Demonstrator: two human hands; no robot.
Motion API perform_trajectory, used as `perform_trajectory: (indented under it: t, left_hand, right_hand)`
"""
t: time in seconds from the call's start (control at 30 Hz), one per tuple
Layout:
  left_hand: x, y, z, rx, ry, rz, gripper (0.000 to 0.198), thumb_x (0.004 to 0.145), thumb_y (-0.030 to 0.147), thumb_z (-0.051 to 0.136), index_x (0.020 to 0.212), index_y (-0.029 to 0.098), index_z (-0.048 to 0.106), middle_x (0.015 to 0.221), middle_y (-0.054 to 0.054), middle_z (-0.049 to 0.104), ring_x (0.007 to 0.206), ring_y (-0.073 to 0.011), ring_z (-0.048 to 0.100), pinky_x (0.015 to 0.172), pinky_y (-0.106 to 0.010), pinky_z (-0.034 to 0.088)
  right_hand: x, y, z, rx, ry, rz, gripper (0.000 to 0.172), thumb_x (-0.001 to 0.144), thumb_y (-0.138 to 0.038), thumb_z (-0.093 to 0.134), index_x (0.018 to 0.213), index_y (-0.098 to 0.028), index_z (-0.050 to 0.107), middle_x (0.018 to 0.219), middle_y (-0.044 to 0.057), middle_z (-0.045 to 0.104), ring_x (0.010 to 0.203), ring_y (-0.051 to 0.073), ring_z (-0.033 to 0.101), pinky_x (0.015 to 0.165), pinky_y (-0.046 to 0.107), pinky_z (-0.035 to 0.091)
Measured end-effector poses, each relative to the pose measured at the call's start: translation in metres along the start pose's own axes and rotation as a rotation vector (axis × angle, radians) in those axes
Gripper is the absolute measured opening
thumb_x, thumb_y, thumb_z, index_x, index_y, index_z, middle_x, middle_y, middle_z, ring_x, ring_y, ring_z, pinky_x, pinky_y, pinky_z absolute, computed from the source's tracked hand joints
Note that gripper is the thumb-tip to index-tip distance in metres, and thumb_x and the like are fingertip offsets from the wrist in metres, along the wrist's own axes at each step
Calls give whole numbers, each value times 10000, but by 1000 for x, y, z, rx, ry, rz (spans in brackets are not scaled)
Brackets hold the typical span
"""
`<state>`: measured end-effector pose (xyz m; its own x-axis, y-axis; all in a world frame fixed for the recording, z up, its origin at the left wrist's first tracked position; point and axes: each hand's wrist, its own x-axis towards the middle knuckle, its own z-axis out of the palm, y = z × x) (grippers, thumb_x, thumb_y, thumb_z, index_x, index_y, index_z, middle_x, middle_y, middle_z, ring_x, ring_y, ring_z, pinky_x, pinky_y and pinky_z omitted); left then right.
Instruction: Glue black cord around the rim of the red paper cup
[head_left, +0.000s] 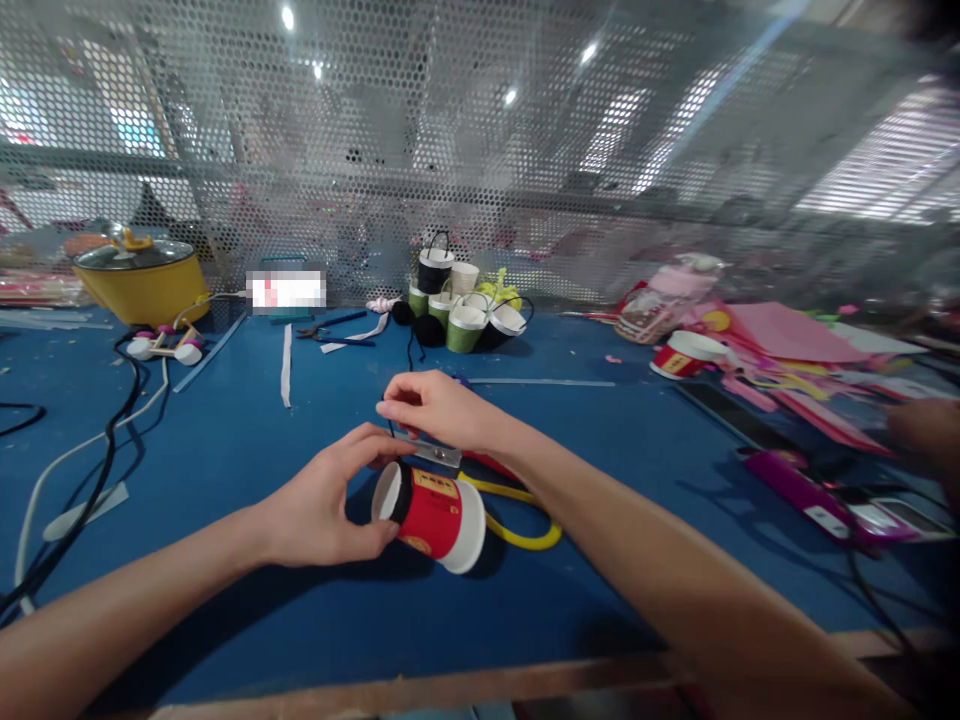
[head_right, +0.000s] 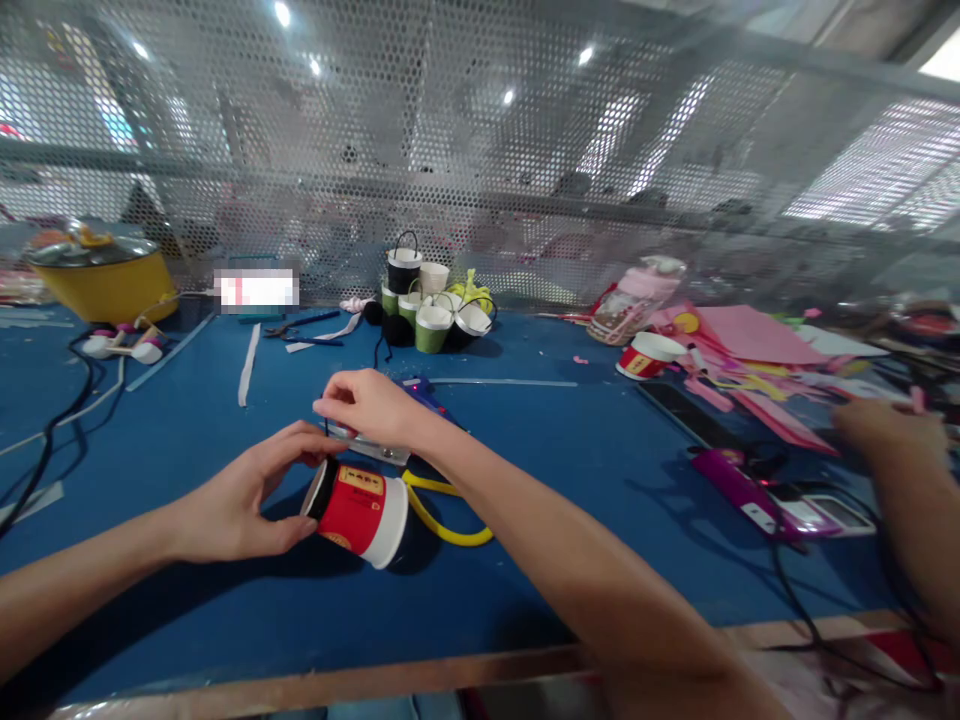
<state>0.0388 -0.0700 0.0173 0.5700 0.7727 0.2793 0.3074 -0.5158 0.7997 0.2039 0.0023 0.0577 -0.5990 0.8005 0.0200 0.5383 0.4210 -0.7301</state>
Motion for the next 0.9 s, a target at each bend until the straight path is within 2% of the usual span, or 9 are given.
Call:
perform_trajectory:
  t: [0.1,0.23,0.33,0.4,0.47,0.53,0.67,0.8,0.9]
  left_hand:
    - [0,-3,0,-13,19,0,498,679,139,632,1150,204,482,1111,-72,514,1014,-216,532,912,-375,449]
    - [1,-8,-1,-16,48,-22,520,682,138,622,1177,199,476,1133,-74,504,1040,-210,531,934,-367,450]
    - [2,-8,-4,6,74,-65,514,677,140,609,1173,183,481,1134,-80,498,1037,-207,535,934,-364,456]
    - [3,-8,-5,28,97,-71,506,680,150,600,1171,176,481,1140,-86,493,1041,-209,536,932,-362,461]
    - [4,-8,-7,66,118,-61,506,684,162,595,1176,170,477,1144,-92,488,1042,-211,536,927,-358,467]
    - [4,-8,-8,113,131,-53,512,685,168,595,1183,162,475,1143,-96,487,1038,-211,537,921,-353,471]
    - [4,-7,-17,221,163,-47,535,693,183,595,1211,153,464,1144,-98,490,1020,-204,539,902,-343,480]
    - [5,-3,-44,392,349,-31,500,709,230,589,1191,138,495,1096,-92,508,953,-203,546,878,-373,483]
    - [6,-2,-65,476,539,-73,543,678,277,627,1182,111,512,1087,-105,503,933,-226,547,854,-406,486]
  right_hand:
    - [7,6,-11,-132,56,148,220,882,-324,464,730,-177,525,588,-32,565,449,73,510,466,194,396]
    - [2,30,-39,-311,252,302,275,931,-272,305,844,-157,540,747,56,643,546,110,587,483,208,404]
    - [-7,55,-52,-468,296,406,156,834,-202,477,730,-142,577,760,105,656,711,190,626,567,239,404]
    - [-11,69,-50,-526,233,455,99,722,-168,598,625,-150,587,695,94,656,721,220,627,582,247,399]
    - [-12,79,-43,-550,183,479,57,656,-143,639,609,-151,607,711,88,667,740,224,628,602,243,403]
    - [-11,85,-35,-557,185,484,25,656,-135,629,678,-143,638,816,99,682,811,222,624,646,233,410]
    - [-9,89,-29,-513,255,509,210,708,-174,595,909,-126,633,941,108,676,853,216,614,662,233,412]
    - [-17,87,-40,-424,330,539,338,702,-186,599,1032,-111,584,903,103,673,795,216,610,620,249,404]
    - [-25,83,-48,-319,347,523,208,697,-164,592,900,-128,616,777,71,663,704,192,595,584,247,392]
